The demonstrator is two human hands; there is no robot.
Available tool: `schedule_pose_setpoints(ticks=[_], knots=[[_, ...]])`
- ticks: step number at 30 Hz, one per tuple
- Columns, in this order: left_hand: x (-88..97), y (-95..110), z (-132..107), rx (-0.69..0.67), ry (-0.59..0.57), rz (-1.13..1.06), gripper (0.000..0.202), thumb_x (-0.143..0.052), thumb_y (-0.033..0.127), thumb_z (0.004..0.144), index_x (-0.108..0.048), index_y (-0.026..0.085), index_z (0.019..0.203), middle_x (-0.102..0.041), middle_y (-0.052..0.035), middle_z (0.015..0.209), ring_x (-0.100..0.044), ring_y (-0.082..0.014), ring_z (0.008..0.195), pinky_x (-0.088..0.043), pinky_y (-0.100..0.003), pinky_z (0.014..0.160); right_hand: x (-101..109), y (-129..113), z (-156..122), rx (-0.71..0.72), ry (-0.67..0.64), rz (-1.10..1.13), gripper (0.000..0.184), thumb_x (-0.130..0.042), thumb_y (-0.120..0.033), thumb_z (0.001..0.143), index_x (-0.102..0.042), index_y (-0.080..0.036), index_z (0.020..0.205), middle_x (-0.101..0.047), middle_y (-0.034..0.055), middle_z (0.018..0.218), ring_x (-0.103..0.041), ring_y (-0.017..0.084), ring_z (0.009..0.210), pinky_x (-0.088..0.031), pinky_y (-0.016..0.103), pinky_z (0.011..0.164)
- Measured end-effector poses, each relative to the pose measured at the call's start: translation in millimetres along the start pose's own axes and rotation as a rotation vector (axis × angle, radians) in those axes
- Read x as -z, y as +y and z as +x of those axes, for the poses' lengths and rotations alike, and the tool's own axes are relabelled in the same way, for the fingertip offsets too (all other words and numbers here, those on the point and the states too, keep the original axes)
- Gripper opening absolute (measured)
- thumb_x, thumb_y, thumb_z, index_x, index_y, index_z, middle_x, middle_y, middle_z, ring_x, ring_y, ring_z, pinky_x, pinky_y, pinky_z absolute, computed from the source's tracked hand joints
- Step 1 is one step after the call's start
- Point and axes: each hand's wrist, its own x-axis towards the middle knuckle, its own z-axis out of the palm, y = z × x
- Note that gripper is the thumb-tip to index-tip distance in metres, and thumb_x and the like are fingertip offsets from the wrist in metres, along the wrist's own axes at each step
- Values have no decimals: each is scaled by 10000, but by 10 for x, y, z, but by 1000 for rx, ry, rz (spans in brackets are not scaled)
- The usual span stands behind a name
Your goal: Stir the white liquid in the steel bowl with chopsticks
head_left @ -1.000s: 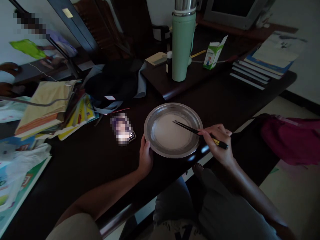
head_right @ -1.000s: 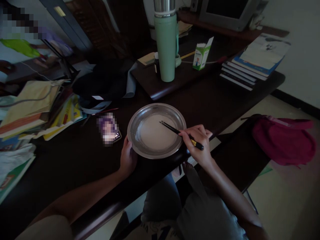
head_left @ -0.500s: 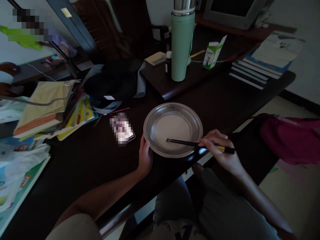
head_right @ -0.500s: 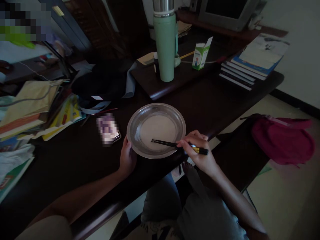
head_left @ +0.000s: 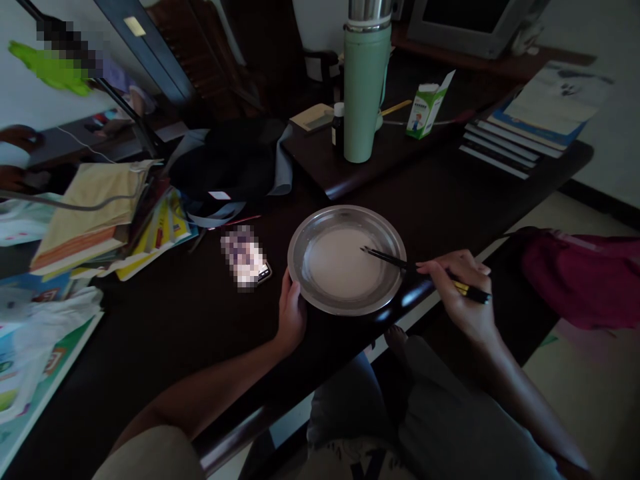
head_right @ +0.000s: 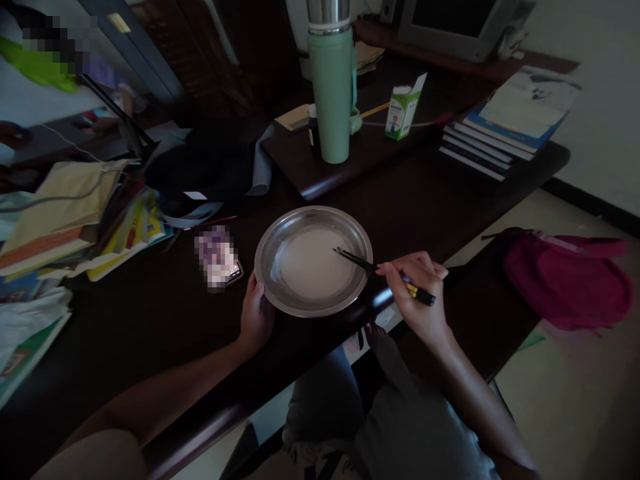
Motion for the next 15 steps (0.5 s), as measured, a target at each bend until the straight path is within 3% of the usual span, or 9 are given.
schedule_pose_setpoints(ticks=[3, 7, 11, 15], knots=[[3, 8, 2, 7, -8, 9, 505, -680, 536, 837, -657, 289, 1276, -686, -66, 1344, -590, -281, 1322, -420, -472, 1169, 157, -25, -20, -47, -1, 98, 273, -633, -335, 951, -754, -292, 711, -724, 11, 735, -635, 224, 774, -420, 423, 781], [10, 6, 8, -11, -15, 37, 509, -656, 539, 854, -646, 286, 1295, -686, -70, 1338, -598, -282, 1313, -440, -467, 1152, 218, -84, -44, -65, -118, 214, 268, -647, -316, 942, -753, -298, 697, -732, 0, 741, -635, 210, 762, -447, 395, 742], [17, -1, 10, -19, -32, 52, 499, -631, 546, 876, -635, 292, 1304, -684, -70, 1338, -596, -275, 1314, -445, -463, 1147, 19, -116, -55, -14, -236, 234, 249, -624, -335, 952, -768, -313, 750, -763, -4, 778, -641, 221, 802, -449, 418, 785], [7, 3, 4, -7, -6, 35, 482, -651, 533, 860, -652, 299, 1281, -690, -62, 1331, -587, -285, 1326, -436, -469, 1157, -297, -58, -37, 47, -249, 228, 219, -616, -357, 955, -775, -322, 808, -809, -18, 876, -650, 229, 855, -440, 447, 832]])
